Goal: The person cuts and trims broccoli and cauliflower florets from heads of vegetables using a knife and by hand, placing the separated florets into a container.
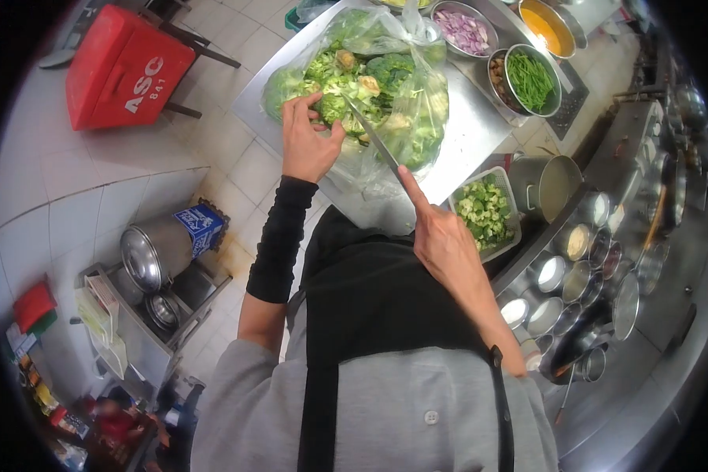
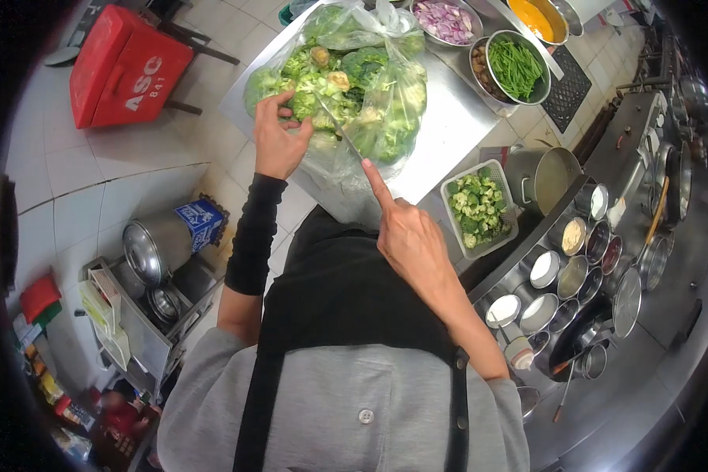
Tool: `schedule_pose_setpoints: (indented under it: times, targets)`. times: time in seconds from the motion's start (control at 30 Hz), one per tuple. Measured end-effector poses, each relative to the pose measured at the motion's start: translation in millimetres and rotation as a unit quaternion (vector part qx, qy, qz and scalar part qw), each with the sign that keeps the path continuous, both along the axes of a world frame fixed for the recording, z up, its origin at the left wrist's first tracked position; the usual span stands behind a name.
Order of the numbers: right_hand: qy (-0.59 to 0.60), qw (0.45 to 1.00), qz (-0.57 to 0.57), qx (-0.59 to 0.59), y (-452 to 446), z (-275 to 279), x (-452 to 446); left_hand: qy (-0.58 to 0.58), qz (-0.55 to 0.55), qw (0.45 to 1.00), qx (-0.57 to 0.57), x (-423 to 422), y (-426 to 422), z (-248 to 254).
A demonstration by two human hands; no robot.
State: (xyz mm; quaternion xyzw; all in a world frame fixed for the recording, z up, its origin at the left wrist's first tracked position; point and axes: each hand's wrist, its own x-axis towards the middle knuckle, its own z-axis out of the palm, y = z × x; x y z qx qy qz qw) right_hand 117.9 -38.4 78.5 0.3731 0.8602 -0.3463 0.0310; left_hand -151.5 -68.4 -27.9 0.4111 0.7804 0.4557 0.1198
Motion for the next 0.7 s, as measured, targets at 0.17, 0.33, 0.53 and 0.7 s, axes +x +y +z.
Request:
schedule_pose_setpoints:
  times: [0.17,0.33,0.53,0.7]
  targets:
    - [0.078,0.996,0.003,0.032,11,-26,-29,-0.050,0.012,0.999,0.013,4,3,0]
    - [0.114,0.992,-0.049,0.025,12,-13,-10,-0.340,-0.012,0.926,0.166,-15,-16,-16]
    - [0.130,0.955,-0.228,0.141,28,24,47,-0.517,-0.197,0.831,0.058,10,-28,31]
    - [0.098,0.912,-0.328,0.227,49,48,102,-0.333,-0.456,0.804,-0.186,107,19,8]
